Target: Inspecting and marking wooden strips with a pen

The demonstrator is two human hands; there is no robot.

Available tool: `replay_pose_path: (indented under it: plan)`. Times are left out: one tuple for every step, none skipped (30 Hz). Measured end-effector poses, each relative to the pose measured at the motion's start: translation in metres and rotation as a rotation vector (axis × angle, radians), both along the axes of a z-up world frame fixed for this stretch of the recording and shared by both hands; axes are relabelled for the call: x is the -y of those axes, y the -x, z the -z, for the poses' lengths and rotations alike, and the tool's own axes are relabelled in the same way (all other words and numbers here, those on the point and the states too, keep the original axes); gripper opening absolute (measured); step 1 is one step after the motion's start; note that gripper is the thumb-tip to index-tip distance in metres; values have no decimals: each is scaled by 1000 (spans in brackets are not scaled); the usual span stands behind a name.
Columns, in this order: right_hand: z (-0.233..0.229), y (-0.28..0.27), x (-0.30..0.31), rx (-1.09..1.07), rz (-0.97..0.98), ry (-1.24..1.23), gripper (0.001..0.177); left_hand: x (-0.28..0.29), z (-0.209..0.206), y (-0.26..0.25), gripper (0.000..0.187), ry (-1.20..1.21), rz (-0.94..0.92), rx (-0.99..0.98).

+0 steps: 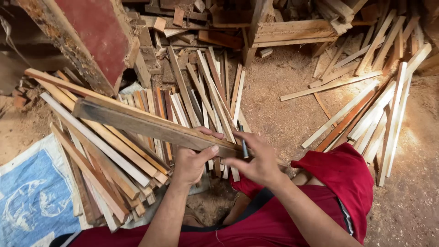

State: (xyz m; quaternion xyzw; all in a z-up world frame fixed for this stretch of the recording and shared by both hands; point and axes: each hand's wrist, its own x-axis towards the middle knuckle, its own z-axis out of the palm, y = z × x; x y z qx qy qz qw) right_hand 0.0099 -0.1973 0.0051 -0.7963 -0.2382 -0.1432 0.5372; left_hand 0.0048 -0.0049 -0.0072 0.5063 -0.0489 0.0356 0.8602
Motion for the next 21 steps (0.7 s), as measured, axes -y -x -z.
replay_pose_path:
  plan:
    - [13,-1,4,3,1,-1,71,2,-3,0,37,-1,1,3]
    - [27,-3,9,81,-24,57,59,5,-7,-1,39,34,-4,-68]
    - [42,-3,13,156,-55,115,48,7,-9,1,40,69,-14,-142]
    - [58,-6,17,155,-61,115,48,3,-7,-1,40,70,-20,-143]
    - [75,-9,20,212,-35,99,45,-1,-4,-3,43,107,6,-139]
    - [92,-12,22,269,-9,82,42,-5,-2,-5,45,143,32,-135]
    - [92,-12,24,267,-14,79,42,-15,-12,-9,45,142,27,-136]
    - [92,-13,25,289,3,76,43,-24,-22,-12,47,148,29,-116]
    - [91,-14,25,312,22,73,43,-34,-31,-15,48,155,32,-93]
    - [91,-13,23,312,18,71,43,-38,-33,-13,48,153,27,-93]
    - [90,-13,22,339,37,84,43,-41,-35,-14,47,144,39,-96]
    - [89,-13,20,365,56,96,43,-44,-37,-14,46,134,50,-98]
    - [88,-13,20,365,55,93,43,-44,-36,-14,46,131,49,-98]
    - [87,-13,19,372,54,102,42,-44,-35,-15,43,139,48,-105]
    - [87,-11,20,375,56,114,42,-43,-33,-15,41,150,52,-116]
    - [85,-11,19,372,59,114,42,-44,-35,-14,41,149,54,-120]
    - [83,-11,18,373,59,112,41,-44,-37,-13,39,133,66,-102]
    - [81,-11,18,375,59,111,39,-43,-39,-13,37,117,77,-85]
    - [83,-11,19,376,60,113,39,-43,-40,-13,37,119,79,-84]
    - [85,-11,20,370,59,114,41,-43,-42,-13,37,109,84,-71]
    - [87,-11,19,367,56,113,42,-43,-44,-13,36,96,86,-55]
